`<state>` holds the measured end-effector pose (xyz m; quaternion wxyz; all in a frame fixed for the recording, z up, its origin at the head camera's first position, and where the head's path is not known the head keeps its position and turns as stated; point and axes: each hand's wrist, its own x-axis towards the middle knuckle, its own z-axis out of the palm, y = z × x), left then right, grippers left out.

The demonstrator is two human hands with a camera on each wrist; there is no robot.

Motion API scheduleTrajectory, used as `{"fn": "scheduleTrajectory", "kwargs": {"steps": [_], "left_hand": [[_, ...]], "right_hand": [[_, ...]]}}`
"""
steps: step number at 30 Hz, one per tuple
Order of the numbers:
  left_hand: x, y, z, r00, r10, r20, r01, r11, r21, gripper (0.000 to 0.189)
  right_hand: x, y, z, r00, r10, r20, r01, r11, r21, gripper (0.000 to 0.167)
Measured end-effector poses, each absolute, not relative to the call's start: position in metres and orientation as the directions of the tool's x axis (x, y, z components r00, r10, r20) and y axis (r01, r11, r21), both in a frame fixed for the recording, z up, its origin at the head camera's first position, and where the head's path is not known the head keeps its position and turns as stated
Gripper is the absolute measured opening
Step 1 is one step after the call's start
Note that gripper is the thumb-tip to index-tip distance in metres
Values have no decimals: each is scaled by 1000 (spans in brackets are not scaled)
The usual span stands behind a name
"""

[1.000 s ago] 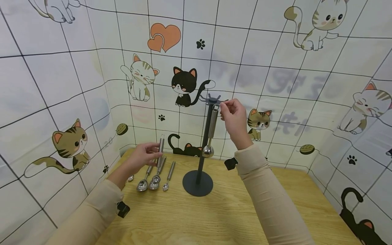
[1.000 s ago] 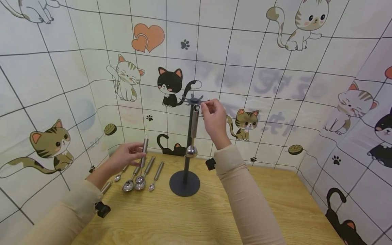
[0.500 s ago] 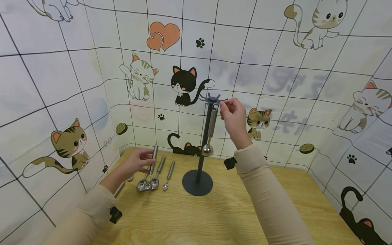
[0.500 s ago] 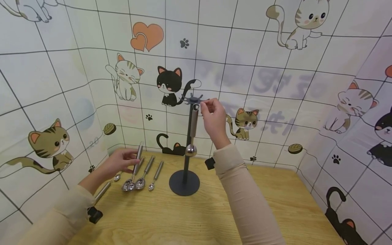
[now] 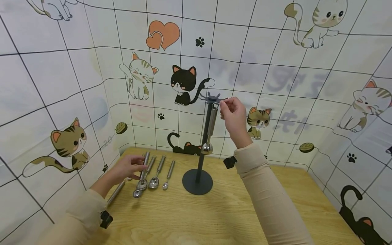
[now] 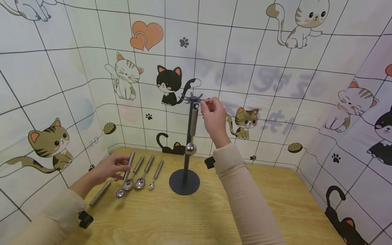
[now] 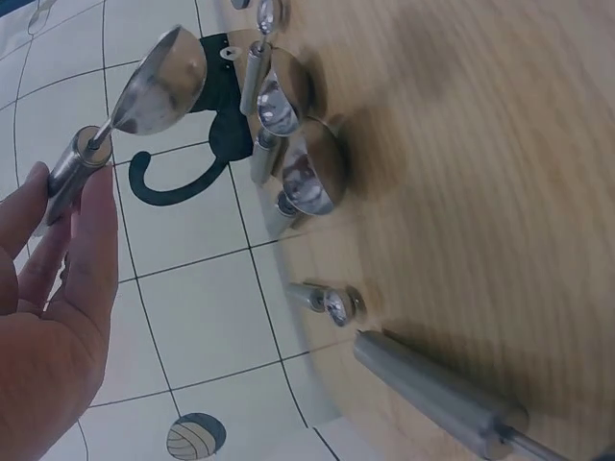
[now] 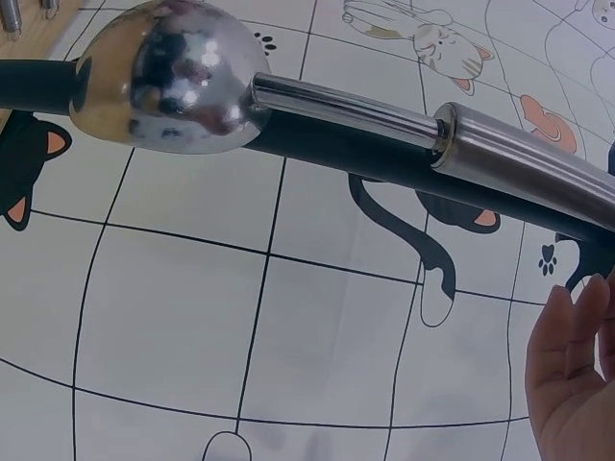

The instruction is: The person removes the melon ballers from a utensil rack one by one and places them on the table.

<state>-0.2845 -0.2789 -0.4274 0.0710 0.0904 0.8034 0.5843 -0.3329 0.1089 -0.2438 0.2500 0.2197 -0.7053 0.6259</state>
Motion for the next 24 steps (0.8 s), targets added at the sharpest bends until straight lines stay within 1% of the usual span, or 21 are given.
{"fn": "scheduleTrajectory", "kwargs": {"steps": [11,14,24], "left_hand": [[-271,-300,-442,-969,242,-52,31,327,944,54],[-266,-304,-445,-970,229,-75,7,339,941,59],[-250,-316,-453,-967,213,-140,-41,412,910,63]], "right_hand": [[-333,108,-244,-792,10,611,-606,117,-787,23],[-334,108,-244,-790,9,613,-608,114,-786,23],[-333,107,-243,-798,12,603,-599,99,-795,21]]}}
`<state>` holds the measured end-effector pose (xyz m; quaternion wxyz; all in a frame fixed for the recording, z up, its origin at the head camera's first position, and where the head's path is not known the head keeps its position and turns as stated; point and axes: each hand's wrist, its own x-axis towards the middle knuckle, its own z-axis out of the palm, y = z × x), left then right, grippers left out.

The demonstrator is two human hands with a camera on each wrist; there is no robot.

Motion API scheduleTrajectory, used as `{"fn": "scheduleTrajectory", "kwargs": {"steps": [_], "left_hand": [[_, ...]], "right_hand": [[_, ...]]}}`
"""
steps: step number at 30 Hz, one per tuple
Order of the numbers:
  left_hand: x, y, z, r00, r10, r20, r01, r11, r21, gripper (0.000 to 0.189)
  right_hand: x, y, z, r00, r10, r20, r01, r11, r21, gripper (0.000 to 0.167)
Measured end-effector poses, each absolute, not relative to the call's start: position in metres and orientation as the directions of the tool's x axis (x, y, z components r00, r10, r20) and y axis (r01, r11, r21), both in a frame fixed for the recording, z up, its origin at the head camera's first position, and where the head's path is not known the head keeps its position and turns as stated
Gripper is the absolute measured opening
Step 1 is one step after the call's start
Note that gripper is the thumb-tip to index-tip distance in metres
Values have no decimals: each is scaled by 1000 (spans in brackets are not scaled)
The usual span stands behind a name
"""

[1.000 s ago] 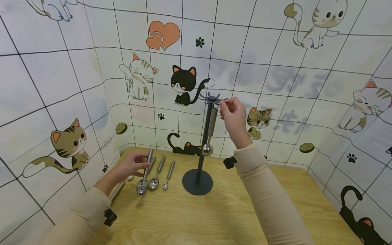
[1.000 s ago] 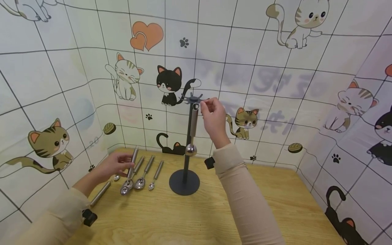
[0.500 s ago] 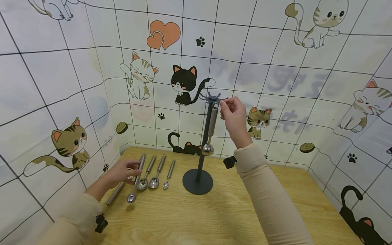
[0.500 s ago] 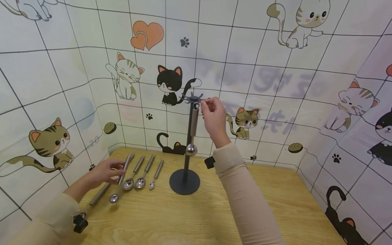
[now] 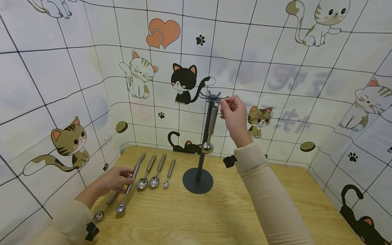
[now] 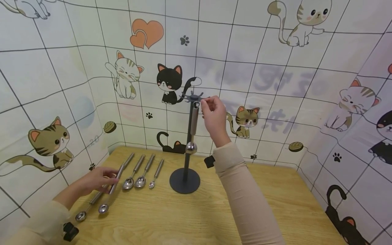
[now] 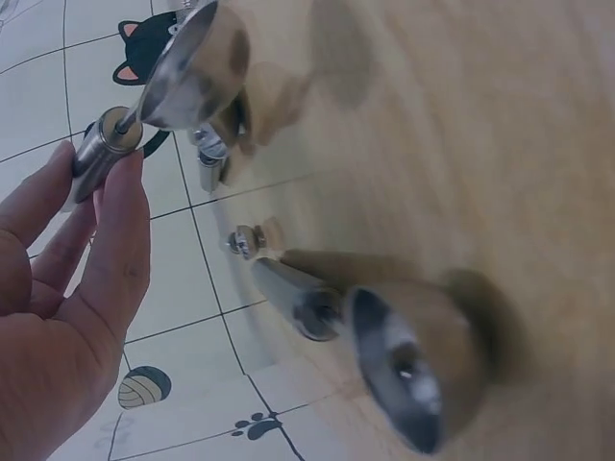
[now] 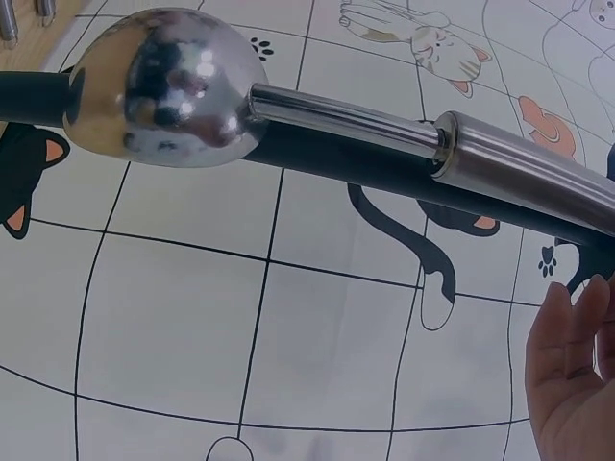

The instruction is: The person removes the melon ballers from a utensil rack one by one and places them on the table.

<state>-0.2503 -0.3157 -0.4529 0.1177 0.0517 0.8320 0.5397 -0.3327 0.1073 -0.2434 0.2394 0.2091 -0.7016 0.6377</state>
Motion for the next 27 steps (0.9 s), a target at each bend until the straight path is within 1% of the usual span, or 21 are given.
{"fn": "scheduleTrajectory", "kwargs": {"steps": [8,14,21,27], "left_hand": [[-239,-323,-462,-954,235,-187,-65,445,893,63],[-236,-328,-469,-939,268,-214,-83,428,900,69],[-232,-331,-470,-931,270,-244,-106,442,891,69],[-229,-332,-473,-924,289,-250,-117,409,905,71]], "right_hand": [[-333,107,-243,-794,8,608,-605,100,-790,20],[-333,107,-243,-792,8,610,-607,98,-789,21],[-332,107,-243,-798,17,603,-599,92,-795,21],[-332,107,-244,-796,12,605,-602,89,-794,21]]}}
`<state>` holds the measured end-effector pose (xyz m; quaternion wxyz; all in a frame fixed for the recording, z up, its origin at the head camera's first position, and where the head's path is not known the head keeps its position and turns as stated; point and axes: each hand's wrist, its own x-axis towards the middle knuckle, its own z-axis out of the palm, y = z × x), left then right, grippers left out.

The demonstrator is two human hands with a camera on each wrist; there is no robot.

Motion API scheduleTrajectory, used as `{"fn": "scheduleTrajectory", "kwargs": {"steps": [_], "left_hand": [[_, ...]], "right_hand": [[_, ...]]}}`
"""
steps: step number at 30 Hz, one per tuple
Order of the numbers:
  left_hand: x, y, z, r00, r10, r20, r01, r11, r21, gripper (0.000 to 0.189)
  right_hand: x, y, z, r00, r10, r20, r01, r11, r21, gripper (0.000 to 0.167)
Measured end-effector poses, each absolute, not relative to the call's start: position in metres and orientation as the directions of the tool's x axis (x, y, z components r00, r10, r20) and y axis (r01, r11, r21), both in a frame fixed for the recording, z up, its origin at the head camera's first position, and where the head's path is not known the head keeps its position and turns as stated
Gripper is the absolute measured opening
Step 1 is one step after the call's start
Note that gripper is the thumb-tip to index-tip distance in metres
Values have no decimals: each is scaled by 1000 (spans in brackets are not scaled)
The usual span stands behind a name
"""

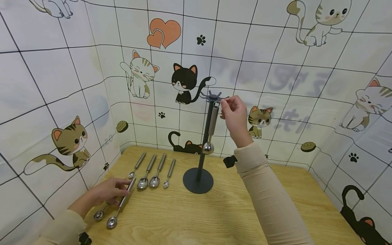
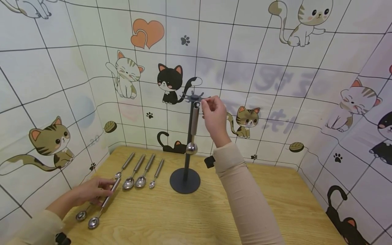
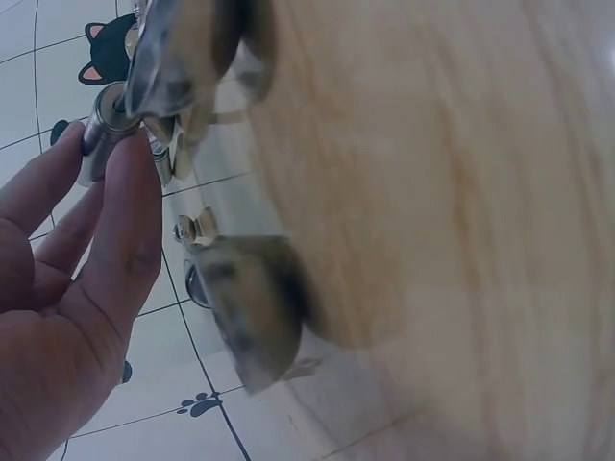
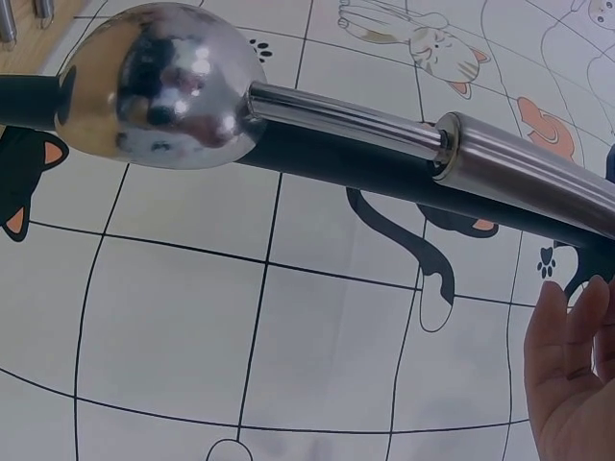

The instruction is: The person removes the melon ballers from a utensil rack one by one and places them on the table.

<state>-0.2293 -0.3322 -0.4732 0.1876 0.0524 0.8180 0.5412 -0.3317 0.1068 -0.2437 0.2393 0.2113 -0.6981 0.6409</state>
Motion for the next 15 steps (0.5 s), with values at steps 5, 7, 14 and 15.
{"fn": "scheduleTrajectory", "kwargs": {"steps": [5,7,14,15], "left_hand": [[-229,-332,-477,-930,271,-249,-120,415,902,69],[-229,-331,-478,-935,250,-251,-125,433,893,66],[-231,-328,-482,-945,180,-273,-158,480,863,56],[-231,-327,-482,-946,175,-274,-160,484,860,55]], "right_hand": [[-332,107,-244,-795,9,606,-603,86,-793,20],[-332,107,-244,-795,9,607,-604,86,-792,20],[-333,107,-243,-793,10,609,-606,90,-790,20],[-333,107,-243,-793,9,609,-606,91,-790,20]]}}
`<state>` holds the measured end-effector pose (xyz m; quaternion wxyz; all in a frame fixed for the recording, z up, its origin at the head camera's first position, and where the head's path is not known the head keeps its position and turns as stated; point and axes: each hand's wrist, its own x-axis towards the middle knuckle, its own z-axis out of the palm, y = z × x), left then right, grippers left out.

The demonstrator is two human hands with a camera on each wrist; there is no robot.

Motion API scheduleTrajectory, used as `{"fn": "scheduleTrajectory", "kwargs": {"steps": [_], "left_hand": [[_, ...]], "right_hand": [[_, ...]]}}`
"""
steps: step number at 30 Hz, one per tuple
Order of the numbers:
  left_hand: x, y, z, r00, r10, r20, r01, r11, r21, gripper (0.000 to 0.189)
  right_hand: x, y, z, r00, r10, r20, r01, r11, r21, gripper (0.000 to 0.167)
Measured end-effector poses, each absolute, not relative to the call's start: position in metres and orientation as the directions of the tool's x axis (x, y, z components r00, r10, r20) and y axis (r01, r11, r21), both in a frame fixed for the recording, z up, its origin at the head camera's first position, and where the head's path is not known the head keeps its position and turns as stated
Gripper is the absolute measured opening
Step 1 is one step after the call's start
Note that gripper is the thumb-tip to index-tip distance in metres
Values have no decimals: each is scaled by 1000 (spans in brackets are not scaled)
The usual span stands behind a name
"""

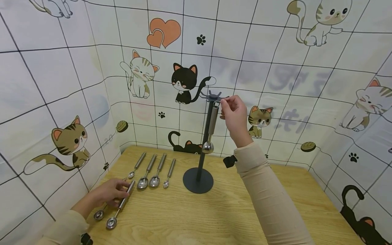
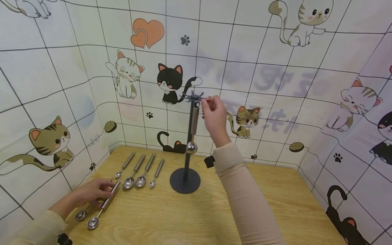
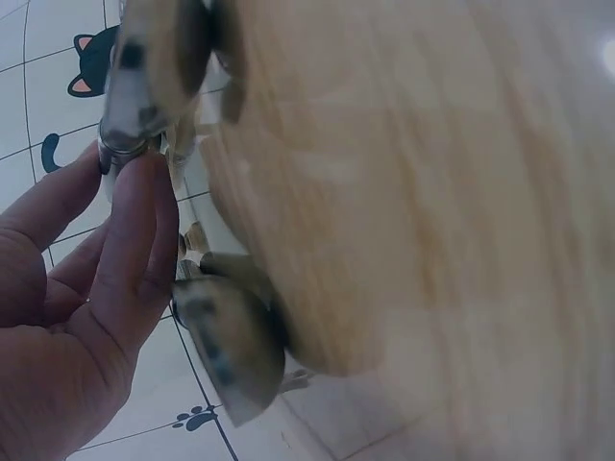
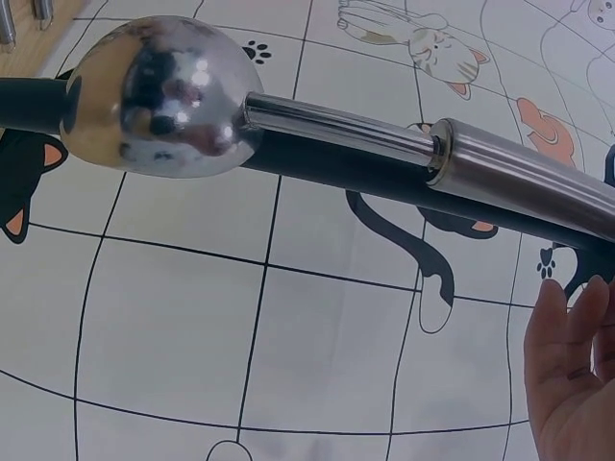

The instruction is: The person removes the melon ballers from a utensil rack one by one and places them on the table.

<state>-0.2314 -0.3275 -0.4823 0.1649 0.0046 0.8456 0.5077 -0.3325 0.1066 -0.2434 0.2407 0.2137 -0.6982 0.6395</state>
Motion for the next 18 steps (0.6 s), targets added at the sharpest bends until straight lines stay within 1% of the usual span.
{"fn": "scheduleTrajectory", "kwargs": {"steps": [5,9,14,18], "left_hand": [[-231,-325,-483,-948,154,-278,-169,498,851,53],[-230,-323,-483,-951,144,-274,-169,501,849,52],[-231,-322,-485,-962,150,-227,-105,565,818,45],[-234,-319,-488,-967,135,-216,-93,604,792,40]], "right_hand": [[-332,107,-244,-791,5,612,-609,96,-787,21],[-332,105,-243,-789,2,615,-612,84,-786,17],[-332,104,-242,-791,4,612,-610,79,-789,12],[-332,106,-243,-798,11,603,-600,80,-796,12]]}}
